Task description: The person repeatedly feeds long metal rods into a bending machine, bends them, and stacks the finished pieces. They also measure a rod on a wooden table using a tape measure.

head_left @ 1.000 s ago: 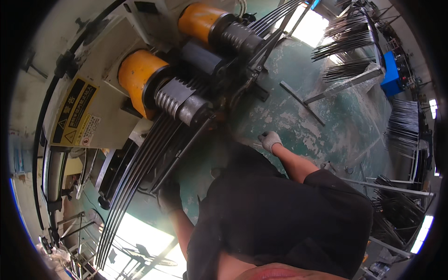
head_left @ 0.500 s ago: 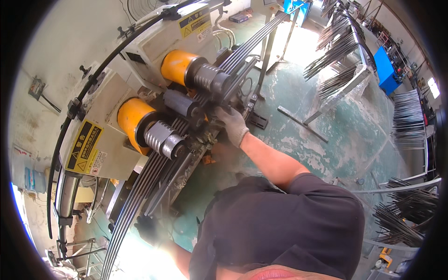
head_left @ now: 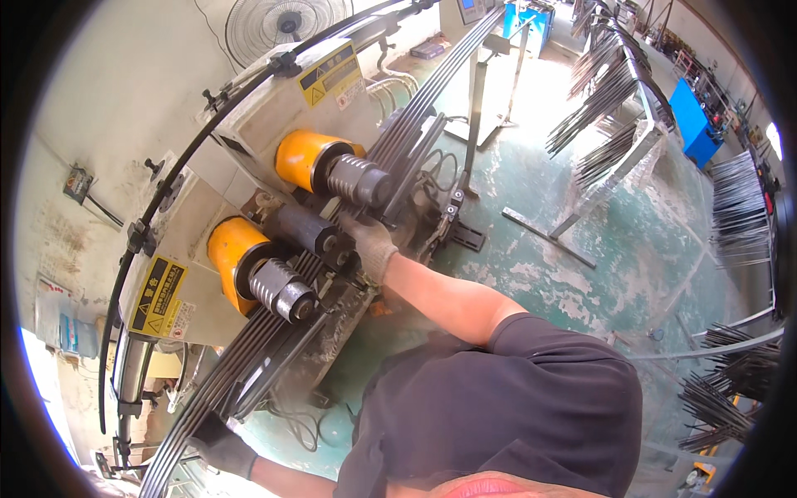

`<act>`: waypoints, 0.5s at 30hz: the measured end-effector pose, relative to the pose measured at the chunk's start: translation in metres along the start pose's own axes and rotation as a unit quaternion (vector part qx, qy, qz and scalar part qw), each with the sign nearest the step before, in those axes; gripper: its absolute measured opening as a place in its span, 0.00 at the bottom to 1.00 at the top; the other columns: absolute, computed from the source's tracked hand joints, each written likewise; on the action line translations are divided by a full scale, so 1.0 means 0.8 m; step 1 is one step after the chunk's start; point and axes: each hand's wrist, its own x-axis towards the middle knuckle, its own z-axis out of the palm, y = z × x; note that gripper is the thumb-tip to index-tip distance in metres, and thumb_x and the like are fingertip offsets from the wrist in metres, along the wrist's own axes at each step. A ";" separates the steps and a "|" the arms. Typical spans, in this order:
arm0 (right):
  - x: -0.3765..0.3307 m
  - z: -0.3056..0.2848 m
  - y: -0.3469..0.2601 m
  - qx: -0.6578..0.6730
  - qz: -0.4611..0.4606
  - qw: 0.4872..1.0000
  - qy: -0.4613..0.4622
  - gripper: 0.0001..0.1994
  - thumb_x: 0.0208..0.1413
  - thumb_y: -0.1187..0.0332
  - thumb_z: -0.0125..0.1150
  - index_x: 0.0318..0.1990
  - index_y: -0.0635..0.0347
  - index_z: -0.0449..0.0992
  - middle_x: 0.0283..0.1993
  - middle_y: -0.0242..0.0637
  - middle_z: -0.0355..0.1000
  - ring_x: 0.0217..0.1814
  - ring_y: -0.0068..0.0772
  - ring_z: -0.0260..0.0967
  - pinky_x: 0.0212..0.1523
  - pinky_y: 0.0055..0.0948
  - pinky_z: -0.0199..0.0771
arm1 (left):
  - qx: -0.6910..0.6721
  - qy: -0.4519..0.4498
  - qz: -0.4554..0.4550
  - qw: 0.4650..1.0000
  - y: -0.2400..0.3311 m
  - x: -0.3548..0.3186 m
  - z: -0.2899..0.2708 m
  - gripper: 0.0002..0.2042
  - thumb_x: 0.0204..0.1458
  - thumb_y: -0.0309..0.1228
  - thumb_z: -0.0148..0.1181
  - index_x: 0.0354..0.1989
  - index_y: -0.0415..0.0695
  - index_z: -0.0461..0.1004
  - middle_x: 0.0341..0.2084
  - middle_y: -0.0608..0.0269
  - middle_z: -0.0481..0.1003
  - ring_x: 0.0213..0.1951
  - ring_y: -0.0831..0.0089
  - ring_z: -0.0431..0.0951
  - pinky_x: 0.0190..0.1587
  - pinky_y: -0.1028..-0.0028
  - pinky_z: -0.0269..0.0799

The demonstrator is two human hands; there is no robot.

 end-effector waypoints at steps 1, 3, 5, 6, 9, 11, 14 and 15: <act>-0.003 0.003 -0.013 -0.002 -0.010 1.000 0.014 0.24 0.63 0.59 0.69 0.61 0.64 0.79 0.54 0.37 0.81 0.52 0.30 0.77 0.53 0.33 0.74 | 0.337 0.067 0.096 0.934 0.004 0.006 0.045 0.22 0.73 0.31 0.41 0.72 0.35 0.63 0.68 0.46 0.68 0.70 0.56 0.69 0.72 0.59 0.65; 0.010 0.008 -0.012 -0.014 -0.028 0.999 0.036 0.24 0.61 0.58 0.71 0.59 0.63 0.80 0.52 0.36 0.81 0.49 0.30 0.77 0.50 0.34 0.76 | 0.342 0.159 0.104 0.920 0.000 -0.007 0.185 0.25 0.76 0.41 0.42 0.67 0.30 0.68 0.59 0.43 0.76 0.65 0.55 0.74 0.75 0.57 0.62; 0.013 0.010 -0.010 -0.009 -0.045 0.999 0.029 0.23 0.61 0.59 0.71 0.58 0.63 0.80 0.50 0.36 0.81 0.47 0.31 0.77 0.47 0.34 0.77 | 0.413 0.144 0.129 0.890 0.013 0.010 0.218 0.30 0.75 0.49 0.45 0.65 0.29 0.71 0.56 0.47 0.78 0.62 0.59 0.76 0.70 0.61 0.66; 0.016 0.014 -0.014 -0.008 -0.055 0.998 0.025 0.22 0.60 0.60 0.71 0.57 0.63 0.80 0.50 0.36 0.81 0.46 0.31 0.78 0.45 0.34 0.77 | 0.405 0.137 0.145 0.892 0.016 0.022 0.227 0.30 0.74 0.50 0.46 0.64 0.29 0.72 0.54 0.48 0.78 0.60 0.60 0.77 0.68 0.63 0.68; 0.020 0.019 -0.030 -0.005 0.018 1.000 0.003 0.21 0.58 0.63 0.72 0.56 0.63 0.79 0.47 0.37 0.80 0.43 0.32 0.79 0.41 0.35 0.80 | 0.380 0.076 0.133 0.912 0.045 0.072 0.224 0.27 0.69 0.41 0.60 0.63 0.27 0.71 0.55 0.44 0.78 0.56 0.59 0.80 0.65 0.62 0.72; 0.031 0.022 -0.026 0.035 -0.016 0.999 0.015 0.21 0.56 0.65 0.72 0.56 0.63 0.79 0.46 0.39 0.81 0.41 0.33 0.80 0.39 0.35 0.81 | 0.389 0.066 0.137 0.909 0.033 0.072 0.265 0.24 0.68 0.37 0.63 0.63 0.29 0.72 0.50 0.48 0.81 0.54 0.63 0.80 0.61 0.65 0.75; 0.040 0.022 -0.018 0.070 -0.035 0.997 -0.012 0.22 0.54 0.67 0.73 0.55 0.64 0.79 0.44 0.41 0.81 0.39 0.35 0.81 0.37 0.35 0.83 | 0.395 0.009 0.152 0.906 0.004 0.071 0.312 0.21 0.67 0.35 0.63 0.61 0.31 0.75 0.45 0.51 0.81 0.48 0.66 0.82 0.53 0.67 0.79; 0.038 0.021 -0.019 0.076 -0.037 0.996 -0.027 0.22 0.54 0.67 0.74 0.55 0.65 0.79 0.44 0.42 0.81 0.38 0.35 0.81 0.36 0.35 0.84 | 0.403 -0.006 0.145 0.903 -0.008 0.065 0.332 0.19 0.67 0.33 0.63 0.59 0.32 0.75 0.45 0.52 0.81 0.47 0.67 0.82 0.52 0.68 0.78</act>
